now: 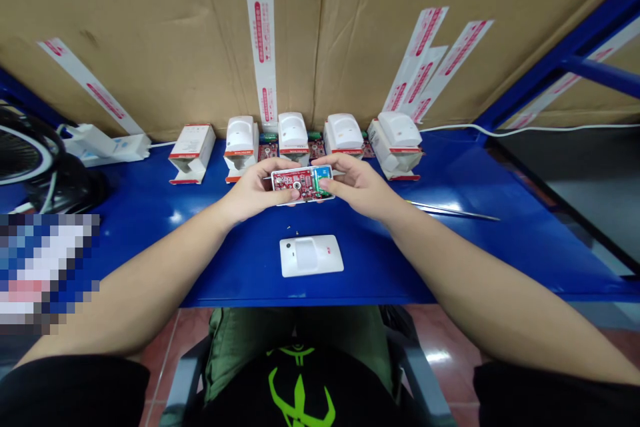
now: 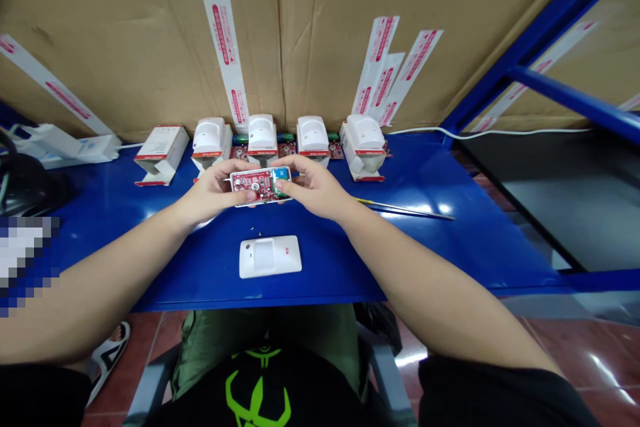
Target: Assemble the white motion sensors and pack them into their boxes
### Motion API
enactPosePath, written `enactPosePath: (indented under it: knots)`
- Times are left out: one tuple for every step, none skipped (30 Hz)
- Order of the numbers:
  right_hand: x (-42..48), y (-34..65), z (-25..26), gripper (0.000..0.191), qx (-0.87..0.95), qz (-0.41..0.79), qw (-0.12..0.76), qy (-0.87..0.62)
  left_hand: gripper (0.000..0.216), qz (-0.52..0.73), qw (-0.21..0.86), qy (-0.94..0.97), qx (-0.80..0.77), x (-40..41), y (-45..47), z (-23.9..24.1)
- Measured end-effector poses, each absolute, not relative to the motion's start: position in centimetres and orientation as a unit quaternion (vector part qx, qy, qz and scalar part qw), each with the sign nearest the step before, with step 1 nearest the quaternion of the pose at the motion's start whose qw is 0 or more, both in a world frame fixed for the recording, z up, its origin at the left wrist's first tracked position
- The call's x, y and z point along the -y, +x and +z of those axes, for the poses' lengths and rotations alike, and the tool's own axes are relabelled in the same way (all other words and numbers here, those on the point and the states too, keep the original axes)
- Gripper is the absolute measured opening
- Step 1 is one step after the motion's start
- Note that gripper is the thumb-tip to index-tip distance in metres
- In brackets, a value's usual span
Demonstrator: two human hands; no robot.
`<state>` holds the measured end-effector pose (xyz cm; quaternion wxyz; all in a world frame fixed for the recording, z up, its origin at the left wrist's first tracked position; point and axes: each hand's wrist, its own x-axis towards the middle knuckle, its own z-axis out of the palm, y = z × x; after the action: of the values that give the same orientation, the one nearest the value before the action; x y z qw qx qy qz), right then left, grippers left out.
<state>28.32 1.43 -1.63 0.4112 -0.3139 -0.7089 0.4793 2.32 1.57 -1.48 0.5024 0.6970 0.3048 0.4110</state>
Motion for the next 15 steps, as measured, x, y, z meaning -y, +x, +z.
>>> enactPosePath:
  knots:
    - [-1.5,28.4,-1.6,0.036,0.71,0.472,0.413,-0.32,0.048,0.409,0.51,0.694,-0.302,-1.6,2.3,-1.5]
    - [-1.6,28.4,-1.6,0.034,0.71,0.467,0.414,-0.326,0.046,0.409,0.516,0.691,-0.3,-1.6,2.3,-1.5]
    - [-1.6,28.4,-1.5,0.033,0.709,0.465,0.415,-0.331,0.044,0.408,0.52,0.689,-0.298,-1.7,2.2,-1.5]
    - [-1.5,28.4,-1.5,0.033,0.706,0.467,0.414,-0.335,0.043,0.405,0.521,0.69,-0.297,-1.8,2.2,-1.5]
    - [-1.4,28.4,-1.4,0.033,0.7,0.474,0.412,-0.339,0.043,0.401,0.52,0.695,-0.294,-1.8,2.1,-1.6]
    - [-1.3,28.3,-1.4,0.034,0.692,0.484,0.412,-0.343,0.045,0.395,0.514,0.703,-0.291,-1.9,2.0,-1.7]
    - [-1.2,28.2,-1.4,0.035,0.682,0.496,0.411,-0.346,0.049,0.389,0.501,0.717,-0.289,-2.0,1.9,-1.7]
    - [-1.1,28.1,-1.5,0.036,0.674,0.507,0.409,-0.349,0.053,0.384,0.479,0.735,-0.289,-2.1,1.7,-1.8]
    - [-1.0,27.9,-1.5,0.037,0.669,0.512,0.408,-0.352,0.057,0.379,0.448,0.755,-0.291,-2.2,1.6,-1.7]
    - [-0.9,27.8,-1.6,0.036,0.67,0.509,0.406,-0.356,0.06,0.376,0.407,0.777,-0.297,-2.2,1.4,-1.7]
    - [-0.8,27.6,-1.6,0.036,0.676,0.498,0.404,-0.363,0.06,0.373,0.361,0.798,-0.304,-2.3,1.2,-1.5]
    - [-0.8,27.6,-1.6,0.035,0.685,0.482,0.4,-0.372,0.058,0.369,0.314,0.817,-0.312,-2.4,1.0,-1.4]
    - [-0.7,27.6,-1.5,0.035,0.697,0.458,0.396,-0.384,0.056,0.365,0.27,0.832,-0.32,-2.4,0.8,-1.2]
    - [-0.6,27.7,-1.4,0.034,0.711,0.426,0.393,-0.399,0.055,0.359,0.234,0.842,-0.327,-2.5,0.6,-0.9]
    - [-0.4,27.9,-1.1,0.033,0.729,0.383,0.391,-0.411,0.054,0.35,0.207,0.85,-0.334,-2.6,0.4,-0.7]
